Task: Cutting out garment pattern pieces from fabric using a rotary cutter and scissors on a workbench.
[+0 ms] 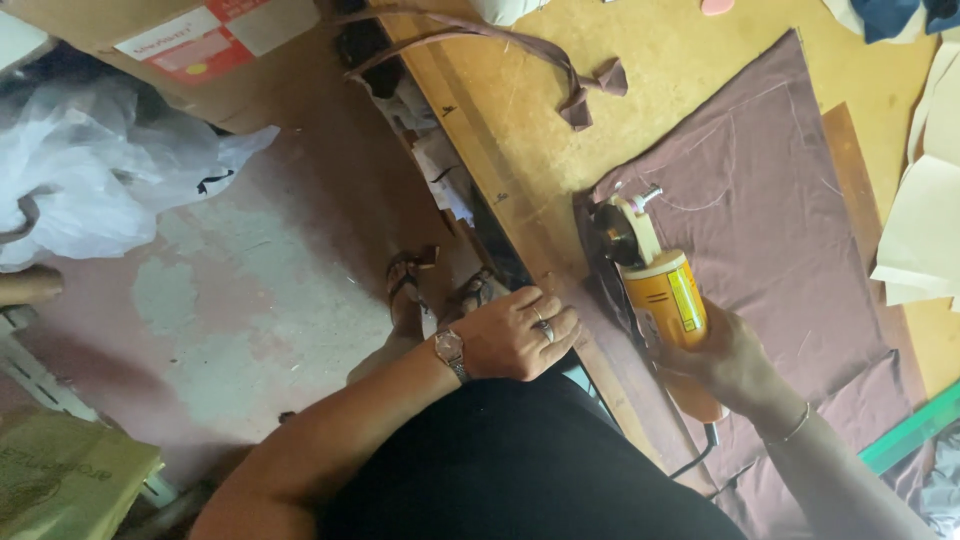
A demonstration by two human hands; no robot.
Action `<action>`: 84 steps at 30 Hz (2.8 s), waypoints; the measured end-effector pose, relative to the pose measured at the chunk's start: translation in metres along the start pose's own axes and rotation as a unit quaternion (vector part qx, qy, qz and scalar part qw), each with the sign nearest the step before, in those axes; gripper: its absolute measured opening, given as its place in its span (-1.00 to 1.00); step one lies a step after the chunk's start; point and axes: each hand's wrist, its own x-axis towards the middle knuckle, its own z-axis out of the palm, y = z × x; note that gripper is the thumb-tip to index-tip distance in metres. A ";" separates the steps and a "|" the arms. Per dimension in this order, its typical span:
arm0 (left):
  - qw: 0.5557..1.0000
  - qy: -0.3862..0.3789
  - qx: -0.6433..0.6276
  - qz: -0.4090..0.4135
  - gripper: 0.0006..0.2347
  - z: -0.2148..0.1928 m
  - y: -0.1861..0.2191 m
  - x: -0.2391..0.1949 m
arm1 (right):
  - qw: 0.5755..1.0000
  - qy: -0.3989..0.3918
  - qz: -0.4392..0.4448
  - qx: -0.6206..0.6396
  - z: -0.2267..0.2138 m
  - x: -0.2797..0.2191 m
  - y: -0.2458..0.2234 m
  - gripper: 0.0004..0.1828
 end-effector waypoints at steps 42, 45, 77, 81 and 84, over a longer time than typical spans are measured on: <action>0.933 -0.248 -0.009 0.261 -0.89 0.063 -0.122 0.068 | 0.733 0.049 0.213 0.644 0.018 -0.113 0.090 -0.37; 0.941 -0.240 -0.086 0.221 -0.85 0.083 -0.132 0.053 | 0.723 0.051 0.210 0.656 0.026 -0.119 0.087 -0.36; 0.868 -0.308 -0.363 0.143 -0.92 0.106 -0.194 0.094 | 0.588 0.114 0.342 0.724 0.091 -0.122 -0.106 -0.34; 0.877 -0.280 -0.328 0.213 -0.88 0.094 -0.197 0.096 | 0.597 0.097 0.318 0.730 0.101 -0.126 -0.100 -0.38; 0.884 -0.207 -0.333 0.254 -0.96 0.086 -0.191 0.081 | 0.620 0.064 0.331 0.708 0.098 -0.128 -0.097 -0.36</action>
